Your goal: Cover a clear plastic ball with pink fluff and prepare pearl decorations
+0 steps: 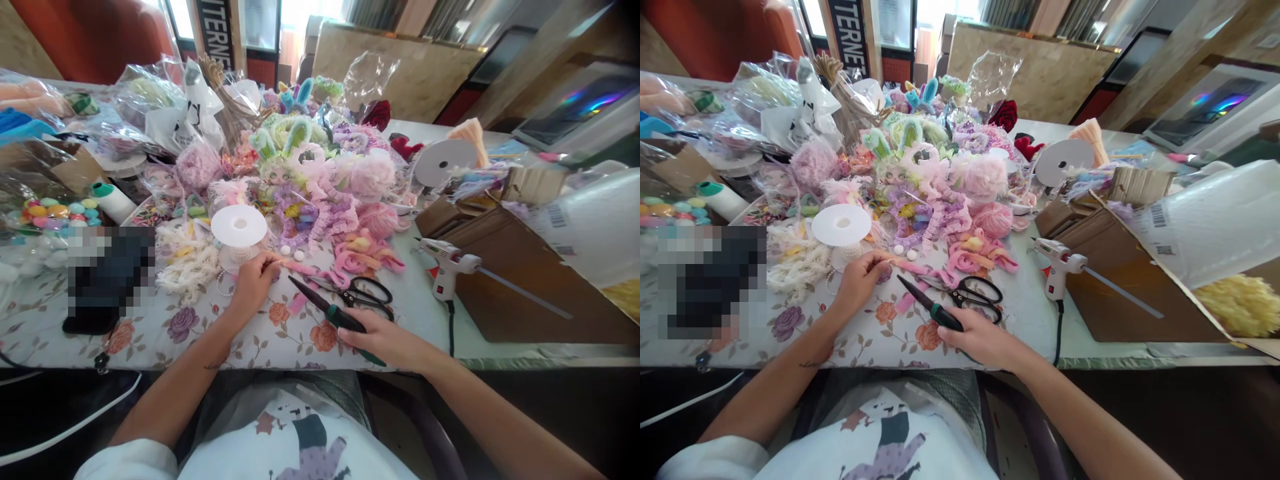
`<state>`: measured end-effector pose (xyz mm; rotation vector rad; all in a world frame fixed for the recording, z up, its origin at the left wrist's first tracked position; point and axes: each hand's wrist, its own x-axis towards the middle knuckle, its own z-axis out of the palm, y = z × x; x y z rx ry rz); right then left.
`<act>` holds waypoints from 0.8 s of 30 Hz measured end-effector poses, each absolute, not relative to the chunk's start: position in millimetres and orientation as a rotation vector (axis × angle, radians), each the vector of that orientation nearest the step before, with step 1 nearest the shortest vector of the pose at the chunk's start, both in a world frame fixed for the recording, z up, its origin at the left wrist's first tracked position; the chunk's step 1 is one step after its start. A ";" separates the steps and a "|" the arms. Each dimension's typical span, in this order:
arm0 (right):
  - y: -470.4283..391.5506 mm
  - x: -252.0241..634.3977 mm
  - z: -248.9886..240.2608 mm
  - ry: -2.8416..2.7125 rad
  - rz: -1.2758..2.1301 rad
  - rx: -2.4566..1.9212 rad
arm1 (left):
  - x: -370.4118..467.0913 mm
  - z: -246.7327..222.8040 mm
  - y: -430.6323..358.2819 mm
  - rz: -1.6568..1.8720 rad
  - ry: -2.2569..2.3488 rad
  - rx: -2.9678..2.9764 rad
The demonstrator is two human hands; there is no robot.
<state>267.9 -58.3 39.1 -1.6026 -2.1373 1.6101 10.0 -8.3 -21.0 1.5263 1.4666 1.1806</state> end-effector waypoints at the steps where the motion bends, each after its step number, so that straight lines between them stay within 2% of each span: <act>1: -61.7 267.7 38.8 -2.309 1.426 -1.593 | 9.5 -20.1 -8.4 1.186 1.473 1.515; 4: -71.9 262.7 36.0 -2.628 0.855 -1.524 | 8.5 -17.1 -9.0 1.213 1.499 1.468; 6: -75.9 255.4 31.3 -2.723 0.613 -1.419 | 8.3 -15.0 -9.5 1.234 1.489 1.432; 13: -67.6 225.2 7.6 -2.771 0.262 -1.071 | 10.3 -8.9 -12.3 1.262 1.448 1.419; 16: -55.2 220.4 8.7 -2.512 0.357 -1.073 | 11.0 -7.4 -13.7 1.282 1.403 1.572; 20: -28.9 210.6 15.8 -1.961 0.745 -1.235 | 13.0 -6.4 -15.8 1.410 1.298 1.887; 24: -7.9 189.5 10.2 -1.650 1.175 -1.179 | 15.5 -6.2 -17.7 1.539 1.187 2.042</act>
